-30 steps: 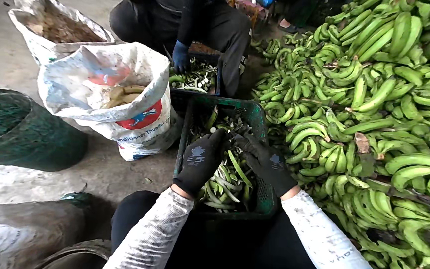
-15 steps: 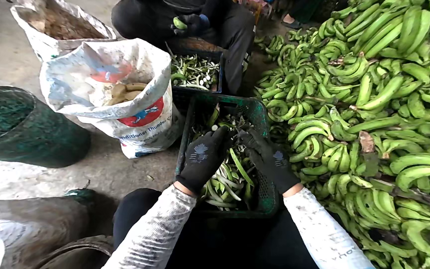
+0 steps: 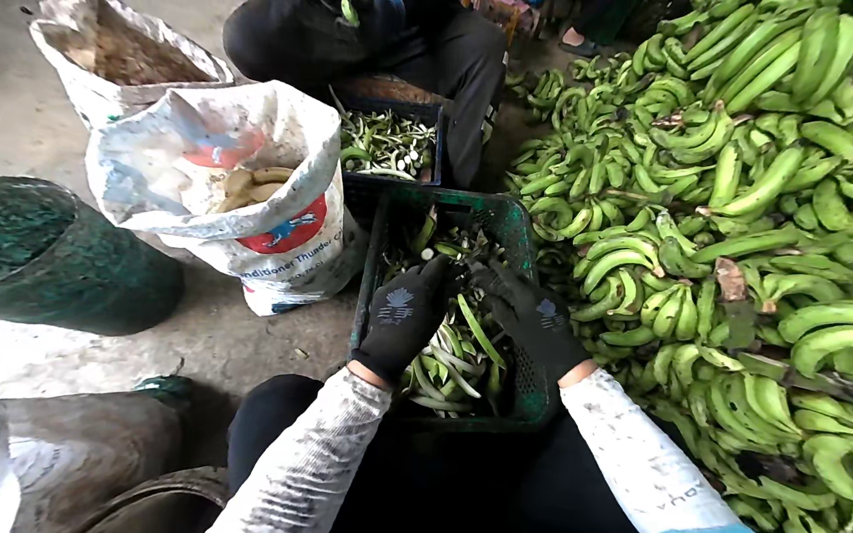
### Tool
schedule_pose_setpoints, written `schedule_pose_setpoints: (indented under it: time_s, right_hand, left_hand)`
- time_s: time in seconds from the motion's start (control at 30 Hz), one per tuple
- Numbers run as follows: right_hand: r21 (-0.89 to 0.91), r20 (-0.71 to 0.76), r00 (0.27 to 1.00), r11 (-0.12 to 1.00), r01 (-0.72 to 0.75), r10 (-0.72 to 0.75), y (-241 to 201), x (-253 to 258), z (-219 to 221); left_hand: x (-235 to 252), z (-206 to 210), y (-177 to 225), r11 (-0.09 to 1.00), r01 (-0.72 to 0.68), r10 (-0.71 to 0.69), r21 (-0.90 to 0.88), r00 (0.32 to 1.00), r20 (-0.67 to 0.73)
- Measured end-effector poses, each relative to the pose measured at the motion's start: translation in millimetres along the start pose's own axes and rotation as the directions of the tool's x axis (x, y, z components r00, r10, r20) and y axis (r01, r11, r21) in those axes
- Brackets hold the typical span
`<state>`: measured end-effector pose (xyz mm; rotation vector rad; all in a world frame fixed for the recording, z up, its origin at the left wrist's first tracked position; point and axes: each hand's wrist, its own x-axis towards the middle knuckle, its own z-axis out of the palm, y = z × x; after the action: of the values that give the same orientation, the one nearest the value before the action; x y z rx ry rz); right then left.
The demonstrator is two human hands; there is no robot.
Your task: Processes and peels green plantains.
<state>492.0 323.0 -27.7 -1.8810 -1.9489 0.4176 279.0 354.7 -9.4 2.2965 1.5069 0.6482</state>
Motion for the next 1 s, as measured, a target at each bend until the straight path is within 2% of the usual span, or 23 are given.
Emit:
schedule_pose_setpoints:
  time_s: [0.07, 0.23, 0.4, 0.53, 0.67, 0.87, 1.0]
  right_hand:
    - [0.013, 0.01, 0.999, 0.999, -0.039, 0.039, 4, 3, -4]
    - [0.025, 0.026, 0.999, 1.0, 0.019, -0.02, -1, -2, 9]
    - [0.011, -0.015, 1.0, 1.0, -0.011, 0.011, 2, 1, 1]
    - [0.023, 0.031, 0.999, 0.999, 0.03, -0.031, 1, -1, 12]
    - [-0.012, -0.026, 0.999, 1.0, 0.019, -0.019, 6, 3, 7]
    - [-0.015, 0.054, 0.999, 1.0, 0.005, -0.004, 0, 0, 8]
    - [-0.029, 0.016, 1.0, 1.0, -0.005, 0.005, 0, -1, 2]
  left_hand:
    - [0, 0, 2, 1.0, 0.003, -0.003, 0.008, 1.0, -0.004]
    - [1, -1, 1, 1.0, 0.024, -0.024, -0.005, 1.0, 0.016]
    - [0, -1, 2, 0.999, 0.031, -0.031, -0.005, 0.999, 0.026]
    - [2, -4, 3, 0.997, 0.074, -0.074, 0.0, 0.996, 0.055]
    - [1, -4, 2, 0.998, 0.057, -0.056, -0.014, 0.997, 0.056]
    - [0, -3, 1, 0.998, 0.06, -0.059, -0.023, 0.997, 0.043]
    - [0, -2, 1, 0.998, 0.057, -0.057, -0.011, 0.997, 0.057]
